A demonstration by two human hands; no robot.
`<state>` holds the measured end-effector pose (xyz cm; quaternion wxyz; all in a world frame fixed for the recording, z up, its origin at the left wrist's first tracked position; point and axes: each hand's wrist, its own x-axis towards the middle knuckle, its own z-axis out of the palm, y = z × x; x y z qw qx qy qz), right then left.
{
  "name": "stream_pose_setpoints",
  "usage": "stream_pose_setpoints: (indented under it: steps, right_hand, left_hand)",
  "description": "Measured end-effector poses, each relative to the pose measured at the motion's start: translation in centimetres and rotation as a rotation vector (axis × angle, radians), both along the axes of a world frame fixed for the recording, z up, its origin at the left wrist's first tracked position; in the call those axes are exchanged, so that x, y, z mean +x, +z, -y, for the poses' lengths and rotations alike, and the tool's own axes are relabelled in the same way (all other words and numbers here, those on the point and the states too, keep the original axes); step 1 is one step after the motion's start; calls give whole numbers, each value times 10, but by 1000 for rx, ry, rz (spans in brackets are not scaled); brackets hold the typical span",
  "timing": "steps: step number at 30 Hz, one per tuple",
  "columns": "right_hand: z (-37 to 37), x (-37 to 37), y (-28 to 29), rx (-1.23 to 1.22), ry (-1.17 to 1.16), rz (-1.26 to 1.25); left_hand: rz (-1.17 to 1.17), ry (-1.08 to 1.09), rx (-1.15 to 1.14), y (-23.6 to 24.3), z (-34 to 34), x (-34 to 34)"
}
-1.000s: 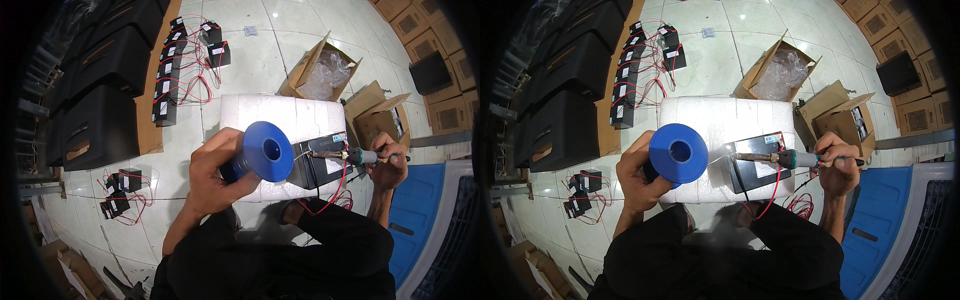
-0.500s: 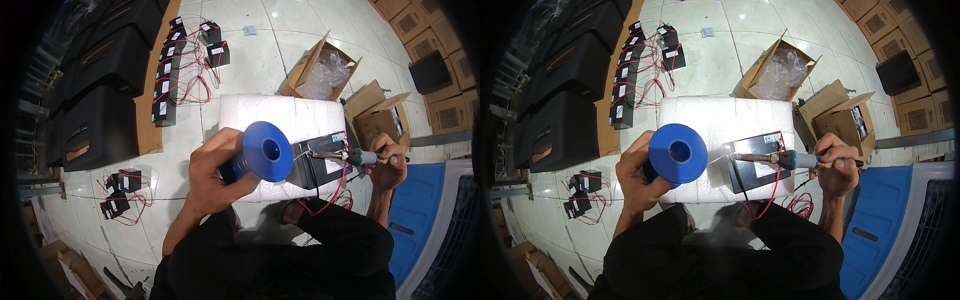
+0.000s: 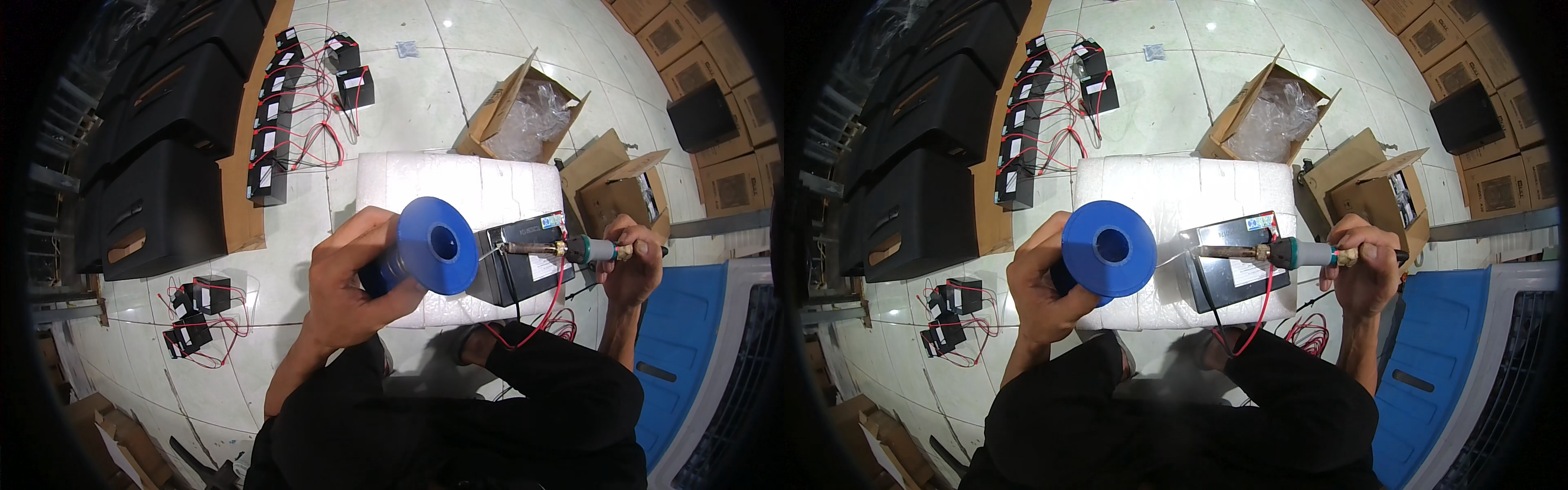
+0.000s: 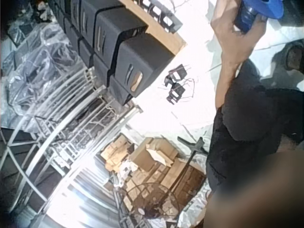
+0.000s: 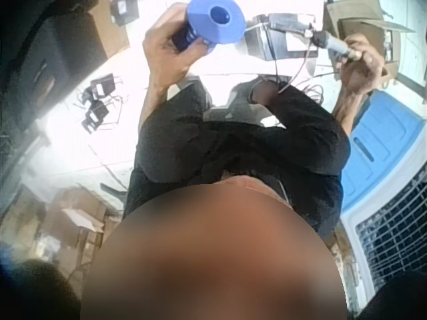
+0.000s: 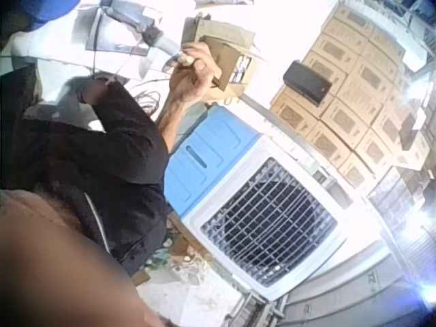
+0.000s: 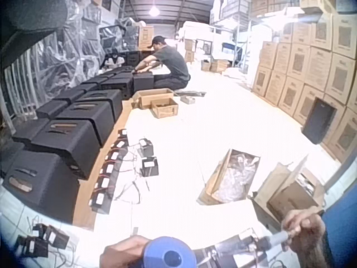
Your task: The person sits on the floor and uses a soldering iron and solder to attach red and black wires to the terminals of small black rectangular electronic modules. They handle each module one at a time, solder the connections, and place the finished units on the floor.
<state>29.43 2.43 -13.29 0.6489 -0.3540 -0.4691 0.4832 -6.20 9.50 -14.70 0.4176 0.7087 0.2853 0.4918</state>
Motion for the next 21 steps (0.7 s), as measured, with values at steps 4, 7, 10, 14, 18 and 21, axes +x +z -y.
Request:
stream_pose_setpoints:
  steps: [4,7,10,14,18,21]
  right_hand:
    - [0,-2,1,-27,-41,12]
    - [0,-3,2,-37,-58,19]
    - [0,-4,2,-44,-84,29]
    - [0,-4,2,-41,-89,28]
    - [1,-4,1,-35,-86,24]
    - [1,-3,1,-28,-71,12]
  left_hand:
    - [1,-9,-31,1,2,1]
    - [-5,-22,-13,2,1,2]
    - [-12,-40,0,3,0,2]
    - [-3,-48,-12,2,0,4]
    - [-6,-51,1,1,-1,4]
    - [-16,-12,-4,1,0,2]
